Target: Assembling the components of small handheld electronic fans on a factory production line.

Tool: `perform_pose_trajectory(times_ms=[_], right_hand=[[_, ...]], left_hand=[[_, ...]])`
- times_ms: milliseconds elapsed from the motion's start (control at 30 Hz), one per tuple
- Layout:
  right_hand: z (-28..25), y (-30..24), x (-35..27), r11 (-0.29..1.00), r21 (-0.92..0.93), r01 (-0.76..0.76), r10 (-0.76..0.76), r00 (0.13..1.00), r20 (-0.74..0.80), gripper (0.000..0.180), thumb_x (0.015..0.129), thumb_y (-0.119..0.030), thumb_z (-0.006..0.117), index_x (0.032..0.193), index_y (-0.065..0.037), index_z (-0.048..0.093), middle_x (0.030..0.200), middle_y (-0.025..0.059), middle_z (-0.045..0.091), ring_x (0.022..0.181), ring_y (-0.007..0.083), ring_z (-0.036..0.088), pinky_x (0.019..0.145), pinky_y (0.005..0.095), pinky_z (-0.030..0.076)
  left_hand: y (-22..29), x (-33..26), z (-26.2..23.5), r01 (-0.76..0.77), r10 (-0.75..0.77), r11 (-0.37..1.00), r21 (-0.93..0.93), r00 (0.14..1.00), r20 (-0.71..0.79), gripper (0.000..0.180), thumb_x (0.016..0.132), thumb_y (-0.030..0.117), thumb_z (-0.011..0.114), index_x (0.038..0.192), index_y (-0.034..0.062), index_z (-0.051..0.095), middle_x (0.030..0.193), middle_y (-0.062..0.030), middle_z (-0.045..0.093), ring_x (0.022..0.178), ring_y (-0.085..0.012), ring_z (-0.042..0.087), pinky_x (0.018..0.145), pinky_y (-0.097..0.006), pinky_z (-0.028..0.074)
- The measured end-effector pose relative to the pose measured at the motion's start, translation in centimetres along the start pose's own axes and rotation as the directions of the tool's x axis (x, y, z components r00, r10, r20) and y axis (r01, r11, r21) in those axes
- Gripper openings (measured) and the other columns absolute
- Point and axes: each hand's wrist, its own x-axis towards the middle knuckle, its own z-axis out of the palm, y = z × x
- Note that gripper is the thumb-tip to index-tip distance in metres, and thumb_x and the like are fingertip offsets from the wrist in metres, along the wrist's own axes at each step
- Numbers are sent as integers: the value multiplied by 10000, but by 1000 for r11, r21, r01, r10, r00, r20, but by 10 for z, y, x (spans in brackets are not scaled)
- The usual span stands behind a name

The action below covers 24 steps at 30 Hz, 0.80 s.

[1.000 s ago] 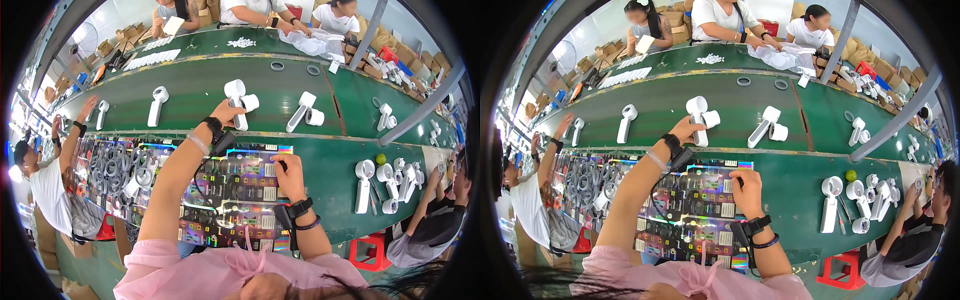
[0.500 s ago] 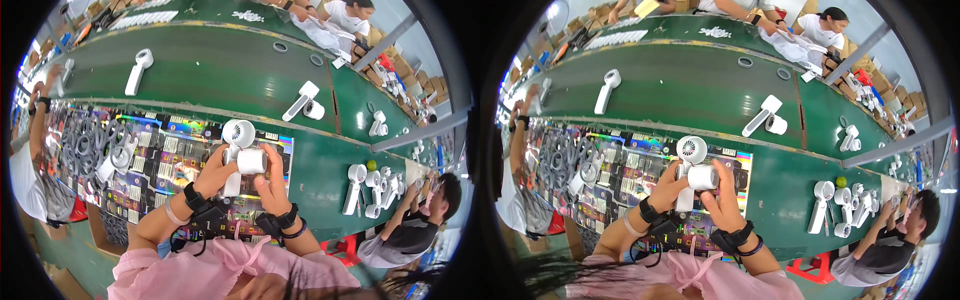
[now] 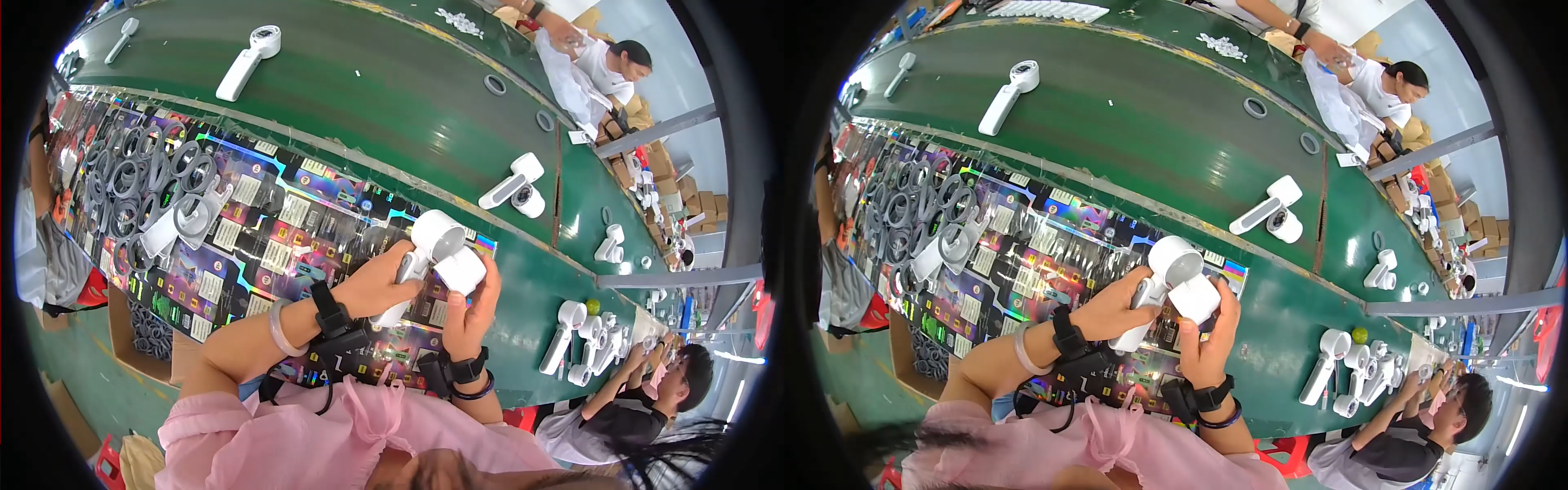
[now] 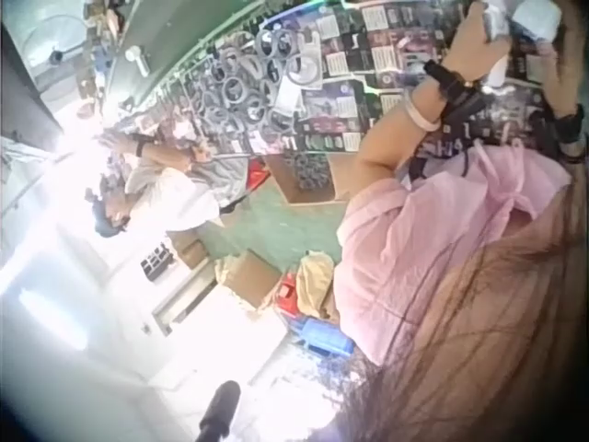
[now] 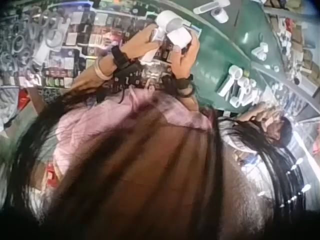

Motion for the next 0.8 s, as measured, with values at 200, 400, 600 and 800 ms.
perform_pose_trajectory(times_ms=[200,400,600,800], right_hand=[[3,-10,9,1000,-9,30,-30,1000,-1,658,1003,-476,304,1408,41,351,1374,193,427,1272,287,428,1070,389,308],[3,-12,10,985,163,-59,61,998,-3,759,974,-581,283,1406,38,360,1394,187,428,1287,271,421,1082,379,296],[8,-4,12,933,347,-94,99,995,4,798,944,-631,331,1405,19,365,1400,167,432,1289,263,422,1087,382,300],[-2,3,14,808,553,-204,176,979,105,777,931,-628,376,1376,9,396,1408,163,439,1281,269,445,1083,401,325]], left_hand=[[10,-5,0,-66,61,981,182,998,34,511,818,166,609,1246,-33,411,912,-179,628,788,-256,647,709,-363,506],[12,-6,3,-80,61,955,286,995,74,536,813,161,625,1260,-23,393,870,-166,622,747,-233,646,676,-348,506],[10,-10,4,-120,100,945,303,992,81,511,827,154,609,1250,-25,385,860,-178,618,741,-254,640,663,-360,495],[16,-10,8,-72,34,940,334,992,117,392,829,157,594,1144,-13,433,846,-182,603,746,-295,626,666,-382,482]])
